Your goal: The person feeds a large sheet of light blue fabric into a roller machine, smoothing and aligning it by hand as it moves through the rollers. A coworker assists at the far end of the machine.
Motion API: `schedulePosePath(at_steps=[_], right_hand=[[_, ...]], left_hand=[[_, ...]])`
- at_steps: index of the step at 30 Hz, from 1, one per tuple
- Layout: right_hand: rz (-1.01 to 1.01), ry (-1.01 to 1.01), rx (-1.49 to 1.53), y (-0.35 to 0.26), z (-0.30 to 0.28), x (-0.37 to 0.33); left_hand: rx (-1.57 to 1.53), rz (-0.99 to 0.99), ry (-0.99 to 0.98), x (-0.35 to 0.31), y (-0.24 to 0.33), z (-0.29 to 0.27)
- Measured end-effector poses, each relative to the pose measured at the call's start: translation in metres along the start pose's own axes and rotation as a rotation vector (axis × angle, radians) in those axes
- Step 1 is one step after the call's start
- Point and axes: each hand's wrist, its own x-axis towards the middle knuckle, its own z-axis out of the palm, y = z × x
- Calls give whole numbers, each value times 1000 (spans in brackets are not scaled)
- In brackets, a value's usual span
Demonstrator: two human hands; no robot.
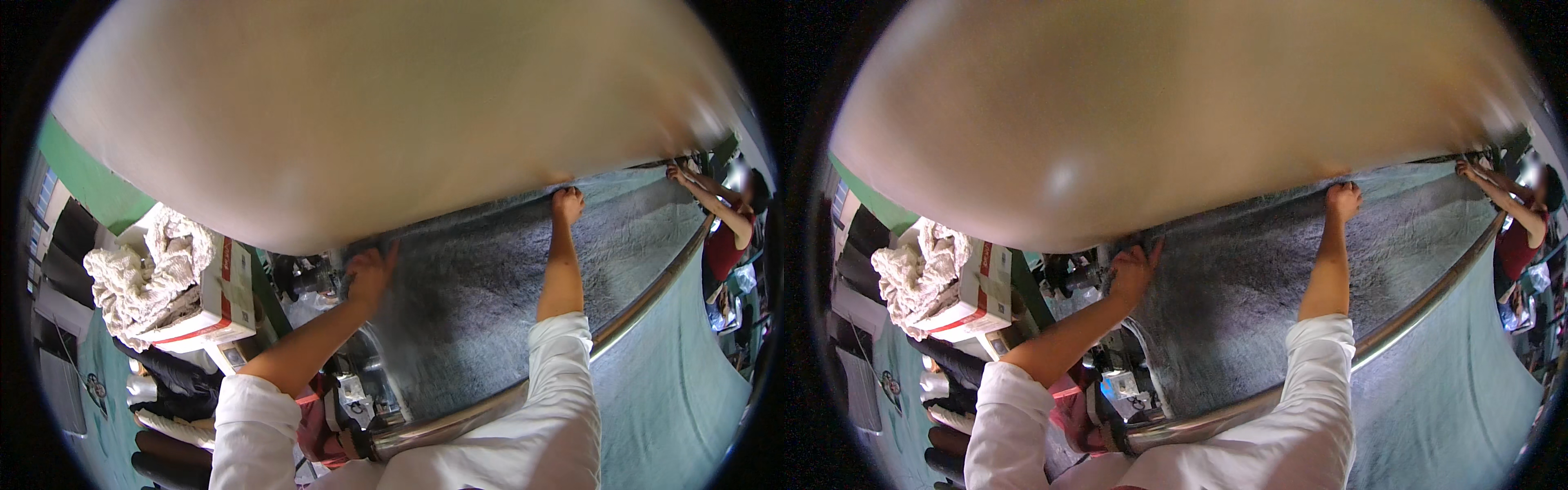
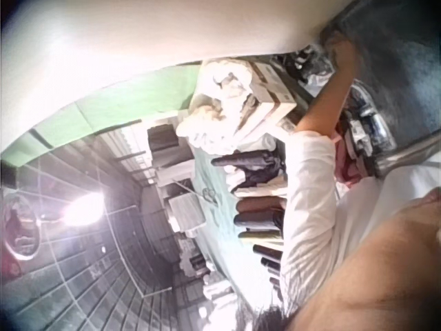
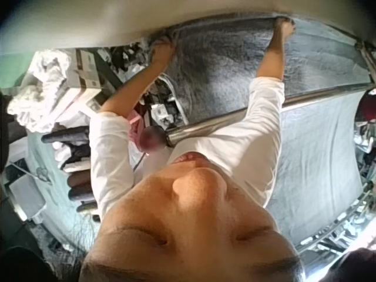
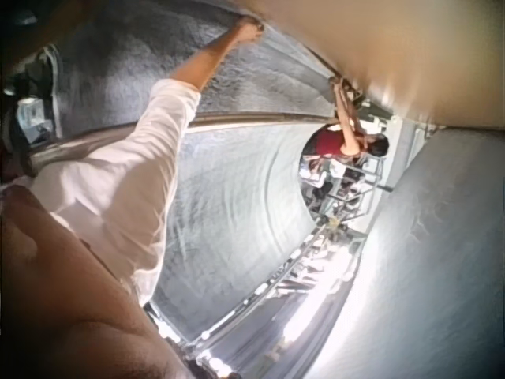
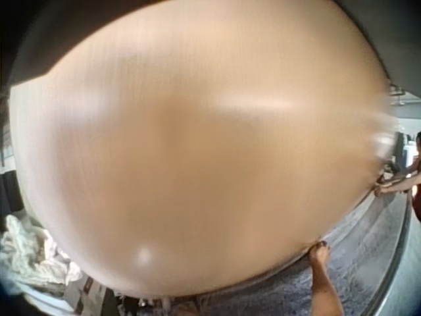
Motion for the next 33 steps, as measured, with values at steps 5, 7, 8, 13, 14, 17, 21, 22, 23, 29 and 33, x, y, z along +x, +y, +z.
schedulePosePath(at_steps=[5,7,8,13,14,17,21,22,23,29,33], right_hand=[[-39,90,1,-12,-7,-29],[-15,106,3,-33,-23,-45],[2,120,-22,-29,-23,-45],[-22,135,-95,-28,-23,-46],[-51,119,-91,-27,-19,-42],[-89,116,-67,-21,-6,-30],[-110,126,-13,-33,-9,-43],[-109,116,-45,-37,-11,-47],[-104,109,-83,-35,-12,-48],[-134,61,-179,-36,-11,-52],[-164,20,-241,-31,-9,-48]], left_hand=[[51,108,117,1,-8,1],[19,206,176,2,-17,-1],[21,243,201,4,-19,-6],[32,326,305,8,-25,-9],[37,342,311,9,-27,-10],[58,385,365,14,-28,-8],[187,355,383,10,-26,4],[233,340,366,10,-25,5],[341,406,306,12,-26,1],[29,199,213,6,-11,8],[-354,-70,33,11,12,-15]])
